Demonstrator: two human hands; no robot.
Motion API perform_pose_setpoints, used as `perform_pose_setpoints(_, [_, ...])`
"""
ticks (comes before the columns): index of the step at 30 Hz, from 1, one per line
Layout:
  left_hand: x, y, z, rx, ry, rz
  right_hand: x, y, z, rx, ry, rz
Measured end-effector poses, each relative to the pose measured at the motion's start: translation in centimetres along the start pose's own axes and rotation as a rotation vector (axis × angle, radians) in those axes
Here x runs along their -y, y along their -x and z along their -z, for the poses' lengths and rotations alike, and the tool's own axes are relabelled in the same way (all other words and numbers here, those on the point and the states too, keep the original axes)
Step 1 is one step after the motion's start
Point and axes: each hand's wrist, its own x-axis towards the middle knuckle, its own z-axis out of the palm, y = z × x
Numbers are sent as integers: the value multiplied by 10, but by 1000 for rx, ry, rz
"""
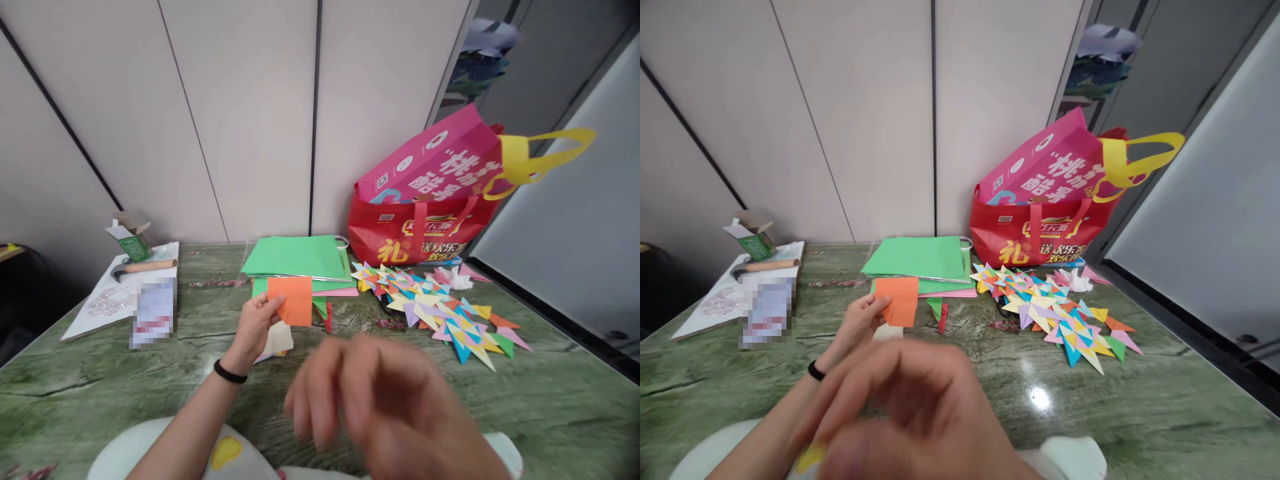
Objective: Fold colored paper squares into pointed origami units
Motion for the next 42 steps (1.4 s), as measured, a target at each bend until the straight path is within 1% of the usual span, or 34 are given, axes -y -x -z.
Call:
perform_pose_setpoints(2, [-1,1,-1,7,-31,-9,-8,-31,-1,-130,111,52])
perform_pose_setpoints(3, [-1,2,-1,16,-60,-11,-17,-43,1,-214,192,106])
perform_pose_setpoints(5, [-1,2,0,61,-114,-5,-41,-58,10,-319,384,134])
perform_pose_setpoints(7, [1,3,0,128,-158,19,-67,-65,24,-328,537,117])
perform_pose_setpoints(8, [1,3,1,158,-175,30,-78,-66,31,-330,574,103])
perform_pose_setpoints(10, [2,3,2,195,-219,29,-94,-67,42,-346,581,49])
perform_pose_setpoints(12, [2,3,2,216,-276,17,-102,-68,48,-376,556,-4])
perform_pose_setpoints(14, [1,5,1,259,-324,25,-106,-68,49,-377,493,-70])
perform_pose_setpoints(16, [0,7,-1,322,-365,57,-108,-67,49,-351,445,-122])
perform_pose_setpoints(19, [-2,10,-4,383,-393,81,-112,-67,49,-309,472,-143])
perform_pose_setpoints(24, [-1,9,-5,328,-348,67,-114,-67,51,-337,516,-103])
perform_pose_setpoints(28, [3,6,-2,324,-344,52,-112,-67,51,-385,528,-58])
perform_pose_setpoints(30, [4,5,-1,305,-355,49,-111,-67,51,-389,555,-22])
perform_pose_setpoints(32, [5,4,0,283,-349,43,-110,-67,50,-359,597,11])
perform_pose_setpoints(35, [6,3,0,274,-333,20,-108,-67,47,-260,645,33])
perform_pose_setpoints(37, [6,3,0,276,-357,-14,-108,-67,45,-187,659,38])
perform_pose_setpoints(39, [5,2,0,272,-411,-55,-109,-67,44,-162,648,23])
perform_pose_setpoints(40, [5,2,0,269,-440,-73,-110,-67,44,-180,629,5])
perform_pose_setpoints(42, [5,2,0,261,-497,-100,-113,-68,45,-268,554,-56])
